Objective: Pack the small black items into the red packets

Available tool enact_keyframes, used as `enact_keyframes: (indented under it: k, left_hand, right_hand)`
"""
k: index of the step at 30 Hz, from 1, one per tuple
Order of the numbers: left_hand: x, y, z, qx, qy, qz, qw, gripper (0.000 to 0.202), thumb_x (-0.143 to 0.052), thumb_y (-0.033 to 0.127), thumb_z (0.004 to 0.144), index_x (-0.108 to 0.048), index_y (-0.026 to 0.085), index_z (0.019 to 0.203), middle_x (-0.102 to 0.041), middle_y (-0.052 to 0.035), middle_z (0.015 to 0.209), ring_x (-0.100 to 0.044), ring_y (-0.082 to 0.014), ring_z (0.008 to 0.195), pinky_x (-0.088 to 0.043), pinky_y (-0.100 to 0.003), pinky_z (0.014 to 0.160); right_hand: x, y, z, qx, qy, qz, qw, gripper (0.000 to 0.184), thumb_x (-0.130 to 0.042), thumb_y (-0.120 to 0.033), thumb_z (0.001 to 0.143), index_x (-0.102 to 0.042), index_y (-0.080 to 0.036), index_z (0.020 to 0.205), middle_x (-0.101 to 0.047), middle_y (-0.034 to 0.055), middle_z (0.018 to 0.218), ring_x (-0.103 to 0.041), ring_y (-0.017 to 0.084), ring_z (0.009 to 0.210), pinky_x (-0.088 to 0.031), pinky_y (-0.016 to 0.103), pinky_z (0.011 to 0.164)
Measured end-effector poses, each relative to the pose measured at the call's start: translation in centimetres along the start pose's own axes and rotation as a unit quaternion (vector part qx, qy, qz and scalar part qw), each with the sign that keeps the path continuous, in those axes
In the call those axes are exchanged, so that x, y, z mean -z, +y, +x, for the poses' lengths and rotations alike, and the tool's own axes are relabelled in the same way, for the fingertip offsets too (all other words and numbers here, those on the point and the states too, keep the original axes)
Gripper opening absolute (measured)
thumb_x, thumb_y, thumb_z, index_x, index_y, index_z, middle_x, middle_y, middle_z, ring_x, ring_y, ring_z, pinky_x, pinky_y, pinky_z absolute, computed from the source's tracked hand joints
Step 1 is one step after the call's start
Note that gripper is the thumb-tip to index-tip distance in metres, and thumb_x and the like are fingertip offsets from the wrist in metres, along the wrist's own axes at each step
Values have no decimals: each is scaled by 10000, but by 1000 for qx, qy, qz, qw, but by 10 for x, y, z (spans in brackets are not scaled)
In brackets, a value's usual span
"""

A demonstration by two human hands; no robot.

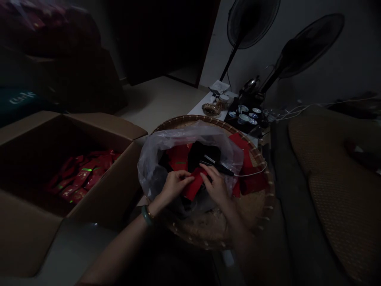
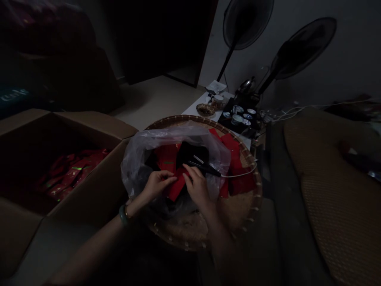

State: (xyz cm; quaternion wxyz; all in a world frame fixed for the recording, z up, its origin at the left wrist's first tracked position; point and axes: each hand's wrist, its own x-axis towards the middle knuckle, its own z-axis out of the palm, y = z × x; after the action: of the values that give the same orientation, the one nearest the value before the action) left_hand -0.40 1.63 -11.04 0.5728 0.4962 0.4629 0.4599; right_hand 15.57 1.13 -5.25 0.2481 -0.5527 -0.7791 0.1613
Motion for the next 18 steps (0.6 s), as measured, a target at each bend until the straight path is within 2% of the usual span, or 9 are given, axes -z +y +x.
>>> enact_keyframes:
  k: [5,11,14,18]
  left_hand:
    - [-10,-1,-3,62,49,-85,993,233,-708,340,591,-667,122,661,-620,-8,578,-514,-103,519,-379,-196,506]
    - [-16,3,-6,87,75,-123,986,273,-710,360,578,-659,103,656,-589,9,534,-466,-74,464,-343,-178,456]
    - [-18,6,-8,85,91,-116,985,271,-711,354,577,-664,98,650,-588,8,525,-470,-74,466,-348,-176,462]
    - [-20,7,-10,64,82,-107,989,253,-700,349,598,-674,103,652,-603,2,540,-496,-83,492,-374,-179,490]
  right_hand:
    - [-10,-3,-11,58,61,-96,992,423,-400,-206,885,-409,-206,1308,-518,107,1221,-467,212,1141,-404,372,963]
    - [-14,2,-19,128,126,-172,969,453,-450,-161,865,-404,-231,1311,-473,105,1280,-454,235,1151,-434,420,934]
    - [-15,5,-20,137,159,-181,961,463,-488,-151,848,-421,-231,1299,-487,121,1244,-469,237,1126,-462,405,892]
    - [-15,7,-20,168,166,-172,956,522,-522,-109,825,-396,-238,1316,-573,96,1103,-517,206,1046,-475,366,873]
